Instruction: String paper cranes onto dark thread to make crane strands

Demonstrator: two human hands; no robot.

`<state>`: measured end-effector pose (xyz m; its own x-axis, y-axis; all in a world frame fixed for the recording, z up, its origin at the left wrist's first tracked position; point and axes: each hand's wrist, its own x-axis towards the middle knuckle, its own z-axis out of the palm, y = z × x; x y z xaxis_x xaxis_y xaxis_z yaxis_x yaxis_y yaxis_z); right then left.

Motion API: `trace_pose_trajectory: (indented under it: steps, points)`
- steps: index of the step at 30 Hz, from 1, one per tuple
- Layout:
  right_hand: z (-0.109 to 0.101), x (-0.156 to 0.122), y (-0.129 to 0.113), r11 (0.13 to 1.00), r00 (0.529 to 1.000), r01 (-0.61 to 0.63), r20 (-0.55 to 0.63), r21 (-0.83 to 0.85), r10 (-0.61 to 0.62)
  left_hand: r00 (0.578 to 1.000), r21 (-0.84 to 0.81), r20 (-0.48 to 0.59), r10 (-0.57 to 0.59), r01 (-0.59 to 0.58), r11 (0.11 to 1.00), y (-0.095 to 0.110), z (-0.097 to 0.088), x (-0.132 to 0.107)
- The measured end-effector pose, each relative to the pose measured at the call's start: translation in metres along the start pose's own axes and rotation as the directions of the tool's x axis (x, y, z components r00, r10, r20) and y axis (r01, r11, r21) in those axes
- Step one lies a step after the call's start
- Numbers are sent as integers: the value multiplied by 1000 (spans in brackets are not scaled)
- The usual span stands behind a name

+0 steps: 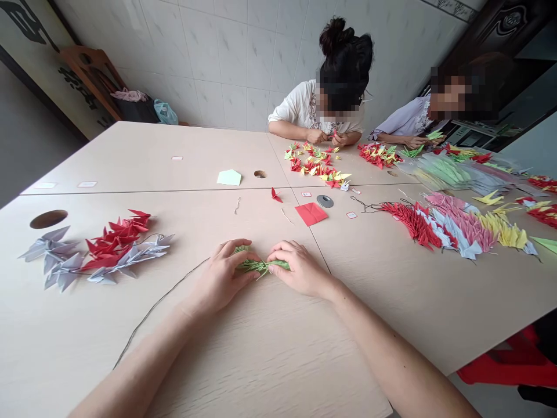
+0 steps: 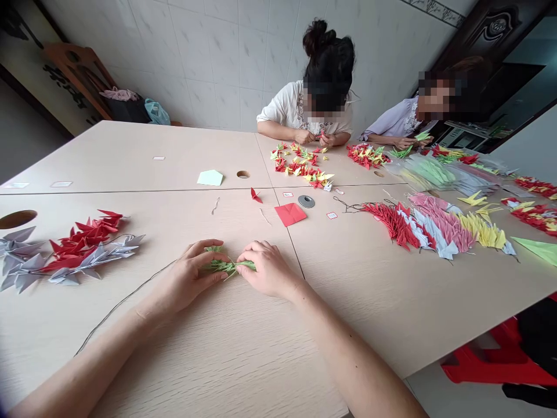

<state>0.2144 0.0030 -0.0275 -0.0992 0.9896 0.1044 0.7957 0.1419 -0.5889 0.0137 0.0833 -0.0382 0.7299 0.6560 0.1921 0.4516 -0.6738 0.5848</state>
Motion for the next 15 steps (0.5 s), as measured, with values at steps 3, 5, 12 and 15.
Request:
trace_pose_trajectory:
  steps: [3,5,12,15]
  points:
    - [-1,1,0,1000,999,10,32,-13,-9,999,30,-7,32,-31,999,0,2,-1]
    - [-4,1,-1,999,998,26,63,-27,-25,998,53,-12,57,-56,997,0,3,-1]
    - [-27,-18,-3,993,994,105,41,-44,-104,998,96,-27,58,-55,994,-3,2,-4]
    - [-26,-21,3,998,998,56,38,-38,-54,994,104,-53,91,-86,991,-4,1,-4]
